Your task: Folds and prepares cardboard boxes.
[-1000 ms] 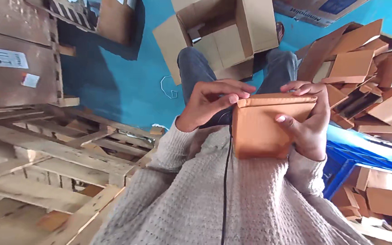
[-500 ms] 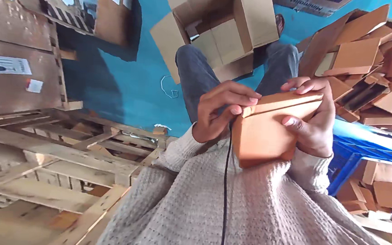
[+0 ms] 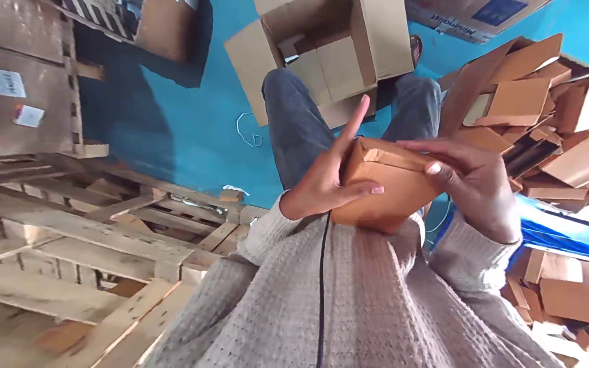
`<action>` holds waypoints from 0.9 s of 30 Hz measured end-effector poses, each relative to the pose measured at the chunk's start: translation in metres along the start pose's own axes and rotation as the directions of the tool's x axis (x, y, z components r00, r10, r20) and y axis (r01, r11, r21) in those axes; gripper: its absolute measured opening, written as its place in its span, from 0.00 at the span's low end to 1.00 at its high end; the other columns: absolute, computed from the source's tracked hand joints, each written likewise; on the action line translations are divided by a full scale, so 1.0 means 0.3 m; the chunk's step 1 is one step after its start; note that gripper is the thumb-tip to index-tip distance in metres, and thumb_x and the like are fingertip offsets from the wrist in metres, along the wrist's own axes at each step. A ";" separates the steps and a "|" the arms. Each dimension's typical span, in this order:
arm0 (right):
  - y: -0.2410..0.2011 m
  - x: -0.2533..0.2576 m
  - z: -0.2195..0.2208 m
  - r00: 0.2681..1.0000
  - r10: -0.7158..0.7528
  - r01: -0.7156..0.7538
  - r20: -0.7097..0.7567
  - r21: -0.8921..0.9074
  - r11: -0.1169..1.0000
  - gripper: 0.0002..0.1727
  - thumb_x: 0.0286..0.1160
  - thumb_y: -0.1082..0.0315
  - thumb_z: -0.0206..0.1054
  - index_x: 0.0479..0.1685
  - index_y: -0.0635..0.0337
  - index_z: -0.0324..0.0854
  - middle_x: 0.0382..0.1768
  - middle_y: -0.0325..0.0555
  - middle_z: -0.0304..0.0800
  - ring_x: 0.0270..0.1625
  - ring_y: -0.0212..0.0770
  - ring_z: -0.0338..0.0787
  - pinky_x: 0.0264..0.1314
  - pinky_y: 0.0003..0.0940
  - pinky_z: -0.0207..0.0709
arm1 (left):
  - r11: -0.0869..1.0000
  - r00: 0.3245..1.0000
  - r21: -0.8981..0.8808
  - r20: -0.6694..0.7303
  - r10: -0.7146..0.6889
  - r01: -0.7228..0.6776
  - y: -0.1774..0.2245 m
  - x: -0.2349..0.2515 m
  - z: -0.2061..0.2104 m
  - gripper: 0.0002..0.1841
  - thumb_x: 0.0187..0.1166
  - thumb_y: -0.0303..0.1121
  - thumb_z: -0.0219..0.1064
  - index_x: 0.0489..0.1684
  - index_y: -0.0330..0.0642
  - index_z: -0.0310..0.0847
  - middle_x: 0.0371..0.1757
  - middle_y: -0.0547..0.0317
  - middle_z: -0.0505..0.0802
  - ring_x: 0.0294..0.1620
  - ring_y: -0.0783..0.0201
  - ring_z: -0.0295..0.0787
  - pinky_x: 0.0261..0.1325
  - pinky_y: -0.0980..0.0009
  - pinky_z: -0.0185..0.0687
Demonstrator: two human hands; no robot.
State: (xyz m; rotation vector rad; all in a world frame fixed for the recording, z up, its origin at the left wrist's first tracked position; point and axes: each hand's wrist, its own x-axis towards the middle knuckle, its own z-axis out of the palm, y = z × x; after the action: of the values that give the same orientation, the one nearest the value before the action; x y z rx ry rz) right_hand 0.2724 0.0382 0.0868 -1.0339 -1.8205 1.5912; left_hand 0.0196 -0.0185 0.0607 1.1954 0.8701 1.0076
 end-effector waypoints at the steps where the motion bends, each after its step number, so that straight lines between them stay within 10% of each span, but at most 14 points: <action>1: -0.011 0.004 -0.013 1.000 0.016 -0.017 -0.019 -0.053 0.998 0.17 0.88 0.57 0.60 0.62 0.55 0.88 0.52 0.28 0.94 0.50 0.20 0.91 0.53 0.18 0.87 | 1.000 1.000 0.023 0.013 -0.002 0.002 -0.002 0.003 -0.002 0.59 0.68 0.29 0.78 0.94 0.35 0.28 0.69 0.44 0.85 0.63 0.64 0.88 0.65 0.66 0.89; 4: -0.026 0.016 -0.052 0.997 0.041 -0.049 -0.067 -0.129 0.990 0.18 0.93 0.59 0.52 0.52 0.52 0.89 0.37 0.22 0.90 0.37 0.13 0.86 0.39 0.12 0.81 | 1.000 0.997 0.022 0.071 0.011 -0.013 -0.009 -0.001 0.002 0.58 0.68 0.30 0.78 0.94 0.35 0.30 0.74 0.44 0.81 0.67 0.65 0.86 0.67 0.66 0.88; 9: -0.026 0.017 -0.051 0.956 -0.196 0.242 0.216 -0.209 0.948 0.24 0.84 0.58 0.65 0.75 0.59 0.81 0.73 0.45 0.85 0.70 0.33 0.87 0.70 0.28 0.84 | 0.994 0.994 0.051 0.050 0.099 -0.102 -0.036 -0.009 0.011 0.48 0.77 0.34 0.72 0.92 0.32 0.39 0.74 0.47 0.82 0.71 0.64 0.83 0.72 0.65 0.84; 17: -0.026 -0.016 -0.036 0.989 -0.026 0.018 0.145 0.052 0.998 0.20 0.81 0.68 0.65 0.70 0.58 0.85 0.69 0.37 0.89 0.69 0.32 0.88 0.70 0.28 0.85 | 0.983 0.983 -0.031 0.006 0.183 -0.183 -0.072 -0.021 0.037 0.42 0.81 0.36 0.69 0.91 0.41 0.41 0.77 0.53 0.80 0.75 0.63 0.81 0.75 0.62 0.81; 24: 0.035 -0.022 -0.001 0.955 -0.242 0.257 0.169 -0.070 0.964 0.24 0.84 0.75 0.47 0.71 0.67 0.83 0.74 0.47 0.85 0.81 0.44 0.77 0.88 0.42 0.67 | 0.975 0.975 0.020 -0.011 0.221 -0.221 -0.080 -0.012 0.070 0.50 0.82 0.68 0.50 0.90 0.33 0.45 0.76 0.55 0.80 0.78 0.65 0.75 0.82 0.61 0.73; 27: 0.049 -0.031 0.024 0.934 -0.319 0.342 0.158 -0.153 0.927 0.23 0.86 0.65 0.51 0.70 0.64 0.84 0.77 0.51 0.81 0.83 0.50 0.74 0.88 0.47 0.64 | 0.970 0.968 0.070 -0.081 0.237 -0.231 -0.074 -0.009 0.091 0.42 0.87 0.64 0.45 0.85 0.33 0.54 0.71 0.58 0.82 0.74 0.68 0.77 0.80 0.65 0.75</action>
State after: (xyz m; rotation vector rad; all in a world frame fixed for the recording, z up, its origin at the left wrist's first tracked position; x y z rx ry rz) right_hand 0.2753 0.0269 0.0721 -0.6577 -2.1269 1.3358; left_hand 0.0474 -0.0314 0.0436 1.3345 0.8466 1.2410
